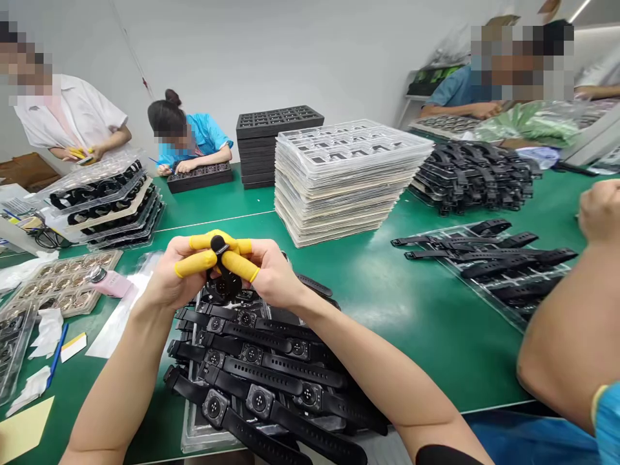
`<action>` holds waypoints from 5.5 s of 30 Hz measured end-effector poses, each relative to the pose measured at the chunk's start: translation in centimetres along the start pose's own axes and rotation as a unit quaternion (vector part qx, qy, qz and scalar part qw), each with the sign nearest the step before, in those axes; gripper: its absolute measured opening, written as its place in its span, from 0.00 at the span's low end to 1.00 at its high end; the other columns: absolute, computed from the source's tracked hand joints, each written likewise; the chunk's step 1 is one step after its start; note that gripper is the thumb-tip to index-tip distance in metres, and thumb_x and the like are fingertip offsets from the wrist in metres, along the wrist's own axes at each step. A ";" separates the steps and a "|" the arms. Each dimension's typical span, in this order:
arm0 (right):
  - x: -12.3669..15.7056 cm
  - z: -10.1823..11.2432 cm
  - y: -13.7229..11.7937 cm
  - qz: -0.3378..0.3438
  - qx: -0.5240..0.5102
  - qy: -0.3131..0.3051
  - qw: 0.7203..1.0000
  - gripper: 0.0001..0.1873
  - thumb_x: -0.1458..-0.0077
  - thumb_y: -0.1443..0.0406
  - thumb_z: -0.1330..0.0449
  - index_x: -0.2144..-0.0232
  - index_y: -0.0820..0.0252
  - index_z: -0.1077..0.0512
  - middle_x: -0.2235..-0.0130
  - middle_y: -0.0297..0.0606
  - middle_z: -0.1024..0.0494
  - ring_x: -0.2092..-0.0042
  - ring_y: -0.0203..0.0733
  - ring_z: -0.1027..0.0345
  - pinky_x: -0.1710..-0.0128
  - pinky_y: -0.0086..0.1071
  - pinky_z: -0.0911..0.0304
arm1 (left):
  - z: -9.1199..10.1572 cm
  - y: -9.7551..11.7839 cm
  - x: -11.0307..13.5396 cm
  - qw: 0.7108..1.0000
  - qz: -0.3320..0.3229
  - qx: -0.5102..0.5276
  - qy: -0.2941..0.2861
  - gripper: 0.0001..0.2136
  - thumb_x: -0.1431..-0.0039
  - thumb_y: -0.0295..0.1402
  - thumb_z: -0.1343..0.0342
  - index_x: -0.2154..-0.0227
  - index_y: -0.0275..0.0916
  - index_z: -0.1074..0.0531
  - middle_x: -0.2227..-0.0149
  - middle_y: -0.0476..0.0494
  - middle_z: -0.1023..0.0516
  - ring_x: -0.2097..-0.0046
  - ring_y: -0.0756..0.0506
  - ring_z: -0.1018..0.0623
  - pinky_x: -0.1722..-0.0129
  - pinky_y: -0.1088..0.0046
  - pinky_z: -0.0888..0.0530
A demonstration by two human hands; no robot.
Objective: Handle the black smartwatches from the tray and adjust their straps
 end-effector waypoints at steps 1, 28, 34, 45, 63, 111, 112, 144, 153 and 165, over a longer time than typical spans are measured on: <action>0.0 0.0 0.1 0.004 -0.001 0.005 1.000 0.31 0.49 0.39 0.25 0.68 0.61 0.23 0.74 0.32 0.26 0.76 0.32 0.40 0.79 0.27 0.42 | 0.2 -0.1 0.0 1.000 -0.001 -0.008 0.002 0.15 0.52 0.43 0.19 0.69 0.37 0.10 0.68 0.41 0.19 0.70 0.51 0.29 0.73 0.76 0.33; 1.7 1.0 -4.6 0.113 0.171 0.159 0.966 0.24 0.34 0.41 0.35 0.57 0.52 0.32 0.60 0.36 0.30 0.63 0.40 0.32 0.64 0.34 0.31 | -0.1 -3.5 -0.7 0.998 0.048 0.003 -0.033 0.14 0.56 0.37 0.16 0.68 0.38 0.11 0.69 0.43 0.13 0.70 0.48 0.18 0.67 0.74 0.20; 1.7 1.5 -4.4 0.112 0.181 0.185 0.959 0.24 0.32 0.40 0.38 0.52 0.50 0.36 0.63 0.33 0.35 0.68 0.37 0.38 0.72 0.31 0.39 | -1.3 -4.1 -0.6 0.992 0.087 0.023 -0.084 0.19 0.57 0.41 0.16 0.71 0.35 0.15 0.70 0.42 0.15 0.70 0.46 0.18 0.67 0.71 0.20; 1.5 1.4 -4.4 0.123 0.185 0.196 0.955 0.24 0.31 0.40 0.38 0.52 0.50 0.37 0.68 0.28 0.38 0.74 0.35 0.43 0.75 0.32 0.41 | -1.1 -4.4 -0.4 0.987 0.102 0.010 -0.121 0.17 0.53 0.40 0.18 0.69 0.34 0.16 0.70 0.40 0.16 0.70 0.46 0.19 0.67 0.72 0.21; 1.5 1.3 -4.2 0.232 0.325 0.156 0.903 0.23 0.30 0.51 0.34 0.41 0.53 0.28 0.55 0.39 0.23 0.58 0.42 0.27 0.67 0.32 0.28 | -0.2 -4.1 -1.2 0.996 -0.025 0.072 0.056 0.21 0.53 0.45 0.18 0.65 0.40 0.21 0.64 0.47 0.16 0.56 0.43 0.14 0.46 0.61 0.16; 1.1 2.6 -4.8 -0.079 0.101 0.004 0.992 0.28 0.49 0.45 0.22 0.74 0.57 0.29 0.77 0.32 0.24 0.81 0.33 0.36 0.82 0.29 0.39 | 1.4 -0.8 -0.3 0.974 -0.195 -0.120 -0.007 0.24 0.46 0.40 0.20 0.48 0.40 0.18 0.54 0.39 0.10 0.51 0.38 0.10 0.47 0.63 0.12; 1.0 2.5 -4.7 -0.077 0.089 -0.008 0.993 0.28 0.49 0.44 0.23 0.75 0.57 0.30 0.76 0.32 0.24 0.82 0.32 0.38 0.82 0.29 0.39 | 1.5 -0.8 -0.4 0.975 -0.192 -0.110 0.007 0.24 0.47 0.41 0.20 0.49 0.41 0.17 0.55 0.39 0.10 0.51 0.38 0.10 0.48 0.62 0.12; 0.6 2.5 -3.8 0.003 0.157 0.038 0.987 0.31 0.48 0.40 0.25 0.69 0.56 0.32 0.76 0.25 0.34 0.75 0.31 0.46 0.77 0.27 0.50 | 0.8 -1.4 0.7 0.923 -0.283 -0.257 0.044 0.20 0.48 0.39 0.19 0.52 0.46 0.11 0.54 0.43 0.09 0.57 0.42 0.10 0.53 0.68 0.12; 8.7 4.5 -5.2 -0.041 0.281 0.027 0.958 0.21 0.46 0.50 0.25 0.60 0.60 0.19 0.62 0.37 0.19 0.63 0.39 0.31 0.64 0.32 0.30 | -3.2 -2.9 3.2 0.866 -0.271 -0.401 -0.122 0.15 0.34 0.40 0.30 0.47 0.43 0.16 0.50 0.38 0.11 0.48 0.40 0.12 0.45 0.64 0.16; 8.5 6.6 2.0 -0.172 0.299 0.073 0.936 0.10 0.40 0.60 0.31 0.64 0.62 0.22 0.72 0.35 0.23 0.72 0.38 0.30 0.76 0.30 0.29 | 0.1 -4.2 8.8 0.698 -0.027 -0.710 -0.090 0.12 0.25 0.28 0.47 0.53 0.36 0.18 0.58 0.37 0.17 0.55 0.39 0.17 0.52 0.64 0.21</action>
Point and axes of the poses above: each hand's wrist, its own x-axis away from the middle knuckle, its own z-axis out of the back of the hand, y = z × x, the point moved 4 cm from there along -x, towards the middle knuckle
